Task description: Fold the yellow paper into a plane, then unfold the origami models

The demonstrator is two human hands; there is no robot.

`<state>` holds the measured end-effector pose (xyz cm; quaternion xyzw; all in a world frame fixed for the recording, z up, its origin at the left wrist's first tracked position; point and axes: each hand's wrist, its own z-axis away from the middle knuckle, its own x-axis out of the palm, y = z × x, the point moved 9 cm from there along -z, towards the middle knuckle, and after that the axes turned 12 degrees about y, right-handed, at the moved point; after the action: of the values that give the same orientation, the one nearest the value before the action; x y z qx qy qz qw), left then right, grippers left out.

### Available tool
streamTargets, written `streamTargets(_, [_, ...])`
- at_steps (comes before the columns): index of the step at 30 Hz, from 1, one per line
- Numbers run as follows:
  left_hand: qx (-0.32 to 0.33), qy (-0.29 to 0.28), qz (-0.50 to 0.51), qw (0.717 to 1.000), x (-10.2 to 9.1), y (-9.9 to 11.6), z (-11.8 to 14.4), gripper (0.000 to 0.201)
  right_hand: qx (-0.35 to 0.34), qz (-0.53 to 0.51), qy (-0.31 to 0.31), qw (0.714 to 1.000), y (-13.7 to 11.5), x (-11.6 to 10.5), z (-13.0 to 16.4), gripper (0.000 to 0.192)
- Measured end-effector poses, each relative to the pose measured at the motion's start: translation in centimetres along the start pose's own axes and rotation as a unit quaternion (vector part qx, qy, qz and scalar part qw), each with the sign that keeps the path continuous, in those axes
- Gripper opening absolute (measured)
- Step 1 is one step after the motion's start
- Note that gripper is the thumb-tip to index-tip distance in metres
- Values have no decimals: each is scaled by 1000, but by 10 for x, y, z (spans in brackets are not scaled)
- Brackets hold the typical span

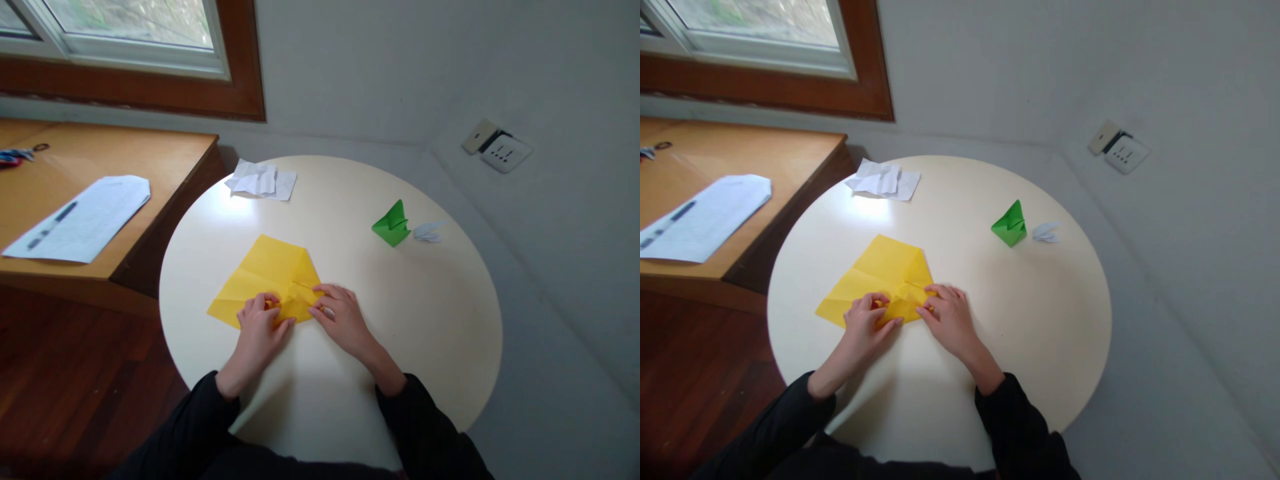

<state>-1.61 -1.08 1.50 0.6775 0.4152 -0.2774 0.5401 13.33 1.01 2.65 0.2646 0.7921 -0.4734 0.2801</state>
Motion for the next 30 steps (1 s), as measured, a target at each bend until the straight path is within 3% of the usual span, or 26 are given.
streamTargets(7, [-44, -5, -40, 998, -3, -5, -2, 28, -13, 81, 4, 997, -10, 5, 0, 9])
streamTargets(14, [-23, -1, -60, 998, -8, -2, -2, 31, -21, 139, 12, 990, -15, 7, -1, 8])
streamTargets(30, [-18, -6, -63, 998, -8, -2, -4, 34, -13, 135, 11, 991, -13, 7, -1, 10])
